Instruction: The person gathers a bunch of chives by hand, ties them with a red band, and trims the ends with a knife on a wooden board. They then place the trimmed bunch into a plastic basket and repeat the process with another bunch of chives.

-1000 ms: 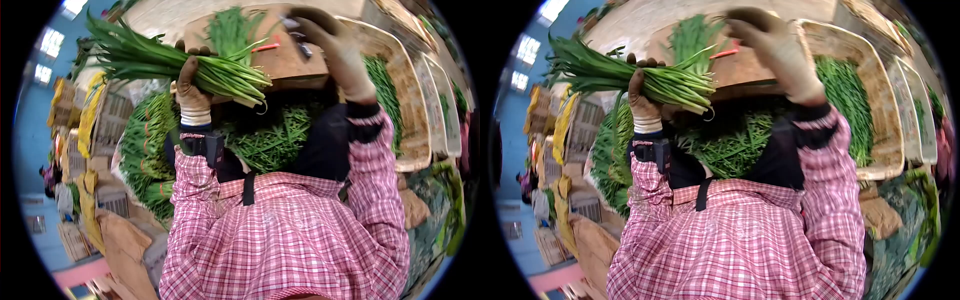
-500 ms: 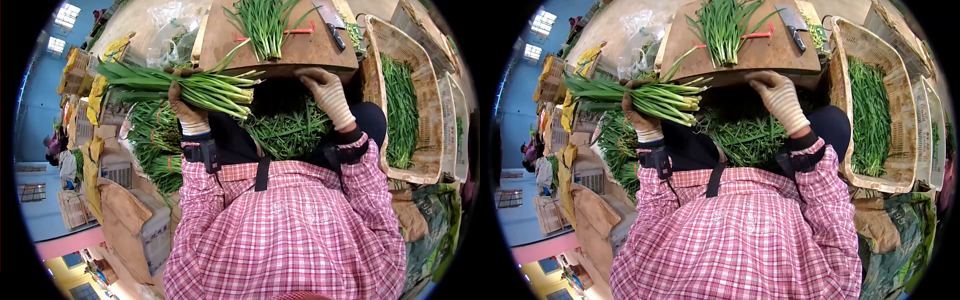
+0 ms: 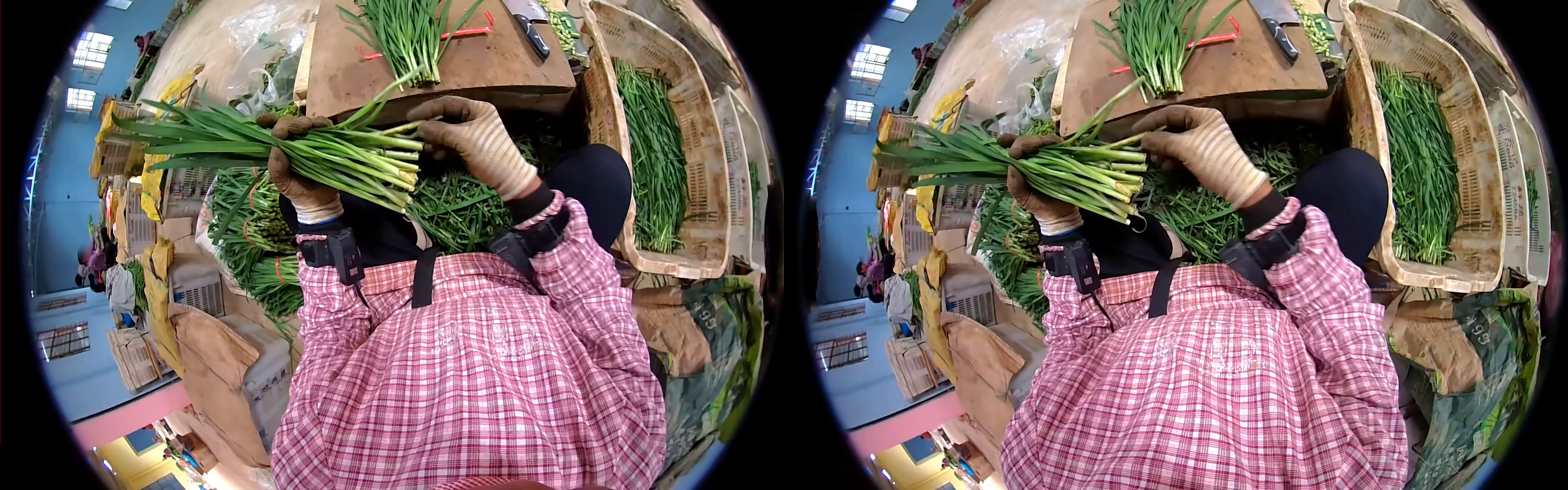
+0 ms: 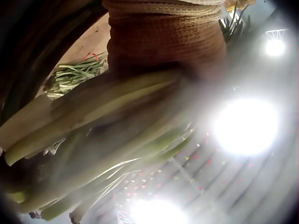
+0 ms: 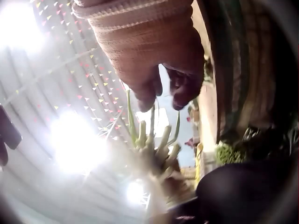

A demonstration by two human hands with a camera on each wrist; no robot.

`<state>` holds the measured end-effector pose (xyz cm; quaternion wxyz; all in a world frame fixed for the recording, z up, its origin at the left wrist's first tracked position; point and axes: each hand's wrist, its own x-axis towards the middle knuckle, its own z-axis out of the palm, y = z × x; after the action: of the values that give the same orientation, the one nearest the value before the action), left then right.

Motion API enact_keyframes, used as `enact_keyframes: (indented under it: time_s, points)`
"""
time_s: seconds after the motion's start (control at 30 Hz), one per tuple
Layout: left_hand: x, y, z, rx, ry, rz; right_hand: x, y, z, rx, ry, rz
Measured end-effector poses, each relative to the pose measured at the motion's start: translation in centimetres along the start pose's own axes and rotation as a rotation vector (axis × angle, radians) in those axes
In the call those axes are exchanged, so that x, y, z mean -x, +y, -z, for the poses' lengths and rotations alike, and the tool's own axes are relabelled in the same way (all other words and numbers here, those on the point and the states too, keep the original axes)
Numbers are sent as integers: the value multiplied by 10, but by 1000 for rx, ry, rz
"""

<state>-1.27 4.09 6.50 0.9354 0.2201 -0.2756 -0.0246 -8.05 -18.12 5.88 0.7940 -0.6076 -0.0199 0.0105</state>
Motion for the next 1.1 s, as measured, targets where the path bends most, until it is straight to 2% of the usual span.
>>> enact_keyframes:
  time_s: [0.03,0.1,0.13,0.17,0.23,0.3,0.37,0.43,0.47,0.5,0.63,0.67,0.7,0.77,0.83,0.9,0.97,1.0,1.03,1.07,1.1]
  points:
    - [0,3,0,-3,-3,-3,-1,-2,-2,-1,-17,-25]
    - [-2,18,5,-203,-21,-29,-10,21,30,524,215,72]
    - [-3,26,8,-159,-14,-24,-12,36,58,892,365,202]
    - [-2,27,8,-161,-12,-27,-10,36,80,1160,399,74]
    - [-3,25,4,-124,-20,-46,-8,18,65,850,303,26]
    - [-1,14,4,-4,-31,-11,-11,-1,19,468,121,313]
    - [1,6,11,-73,-22,-3,-12,-18,-14,221,-128,144]
    - [1,-2,-5,-42,-33,18,-18,-9,-22,169,-154,33]
    - [2,-2,-7,59,-42,40,-18,-9,-16,312,-143,104]
    - [3,-2,-7,160,-50,61,-16,-3,-8,348,-108,57]
    - [7,-1,5,97,-83,107,0,12,41,501,43,-48]
    - [8,-1,7,68,-59,130,5,11,46,447,82,-159]
    - [8,-2,7,34,-35,136,8,13,48,449,81,-161]
    - [5,-4,10,69,-2,106,13,14,52,152,91,-197]
    - [2,-5,11,71,18,97,17,7,47,126,113,-173]
    - [-2,0,17,68,45,87,19,0,45,196,43,-132]
    - [-7,12,34,-284,76,152,19,9,57,242,8,-89]
    - [-9,13,44,-94,199,97,19,11,66,412,50,-55]
    - [-11,18,45,-94,197,90,18,13,78,584,91,-18]
    - [-12,22,46,-291,203,48,11,16,92,729,54,-238]
    - [-14,24,45,-487,207,8,10,22,86,730,55,-234]
